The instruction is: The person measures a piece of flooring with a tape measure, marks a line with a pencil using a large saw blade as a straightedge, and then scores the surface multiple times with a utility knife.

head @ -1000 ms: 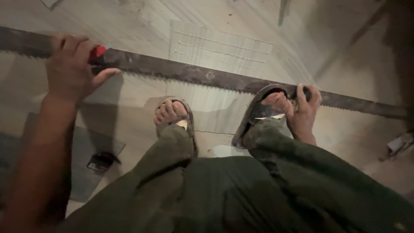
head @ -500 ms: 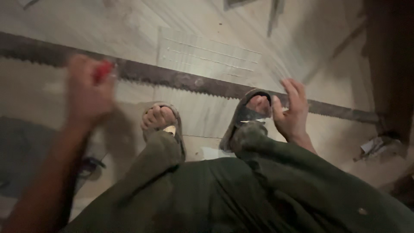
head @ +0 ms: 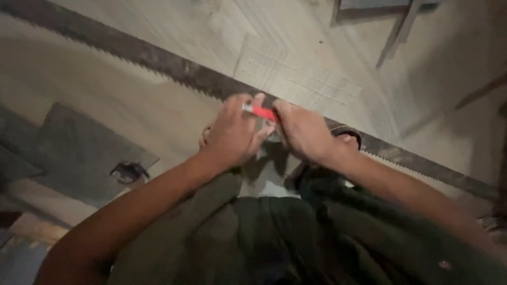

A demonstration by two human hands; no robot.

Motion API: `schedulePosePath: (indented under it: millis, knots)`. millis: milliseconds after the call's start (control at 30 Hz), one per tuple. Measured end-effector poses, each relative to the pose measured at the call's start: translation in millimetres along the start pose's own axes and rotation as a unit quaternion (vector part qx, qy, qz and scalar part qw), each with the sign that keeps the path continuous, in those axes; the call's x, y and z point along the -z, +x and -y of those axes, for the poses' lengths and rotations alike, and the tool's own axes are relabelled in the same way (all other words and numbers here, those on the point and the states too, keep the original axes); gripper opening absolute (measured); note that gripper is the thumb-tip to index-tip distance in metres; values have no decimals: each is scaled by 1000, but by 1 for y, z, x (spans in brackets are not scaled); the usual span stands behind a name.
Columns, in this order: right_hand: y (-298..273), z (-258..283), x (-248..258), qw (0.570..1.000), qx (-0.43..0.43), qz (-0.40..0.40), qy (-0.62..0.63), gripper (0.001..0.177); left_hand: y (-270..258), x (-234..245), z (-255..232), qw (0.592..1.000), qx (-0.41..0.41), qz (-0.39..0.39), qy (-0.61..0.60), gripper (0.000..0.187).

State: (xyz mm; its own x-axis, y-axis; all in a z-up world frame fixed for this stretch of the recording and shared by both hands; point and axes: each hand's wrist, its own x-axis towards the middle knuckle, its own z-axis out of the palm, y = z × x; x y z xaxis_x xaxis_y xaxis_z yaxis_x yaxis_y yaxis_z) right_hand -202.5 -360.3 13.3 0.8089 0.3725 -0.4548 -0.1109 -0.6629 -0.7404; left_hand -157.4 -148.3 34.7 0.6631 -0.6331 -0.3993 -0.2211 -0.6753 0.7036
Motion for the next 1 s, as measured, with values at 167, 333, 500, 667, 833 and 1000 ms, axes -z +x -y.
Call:
schedulePosePath:
  millis: [167,333,500,667,833,1000]
  knots:
    - [29,-15,1,987,55,-45,-145,20,0,4,18,972,34,64,222,88]
    - [49,-15,0,989,22,33,-143,21,2,0,15,956,130,140,223,93]
    - [58,-17,-3,979,70,8,-192,13,5,0,18,948,124,151,250,92]
    - [69,-13,-5,979,32,64,-190,12,8,4,17,942,142,191,238,90]
    - [72,-14,-6,977,62,41,-199,13,14,6,15,931,150,218,252,88]
    - [75,-19,-13,978,56,56,-192,12,19,4,14,921,168,239,258,87]
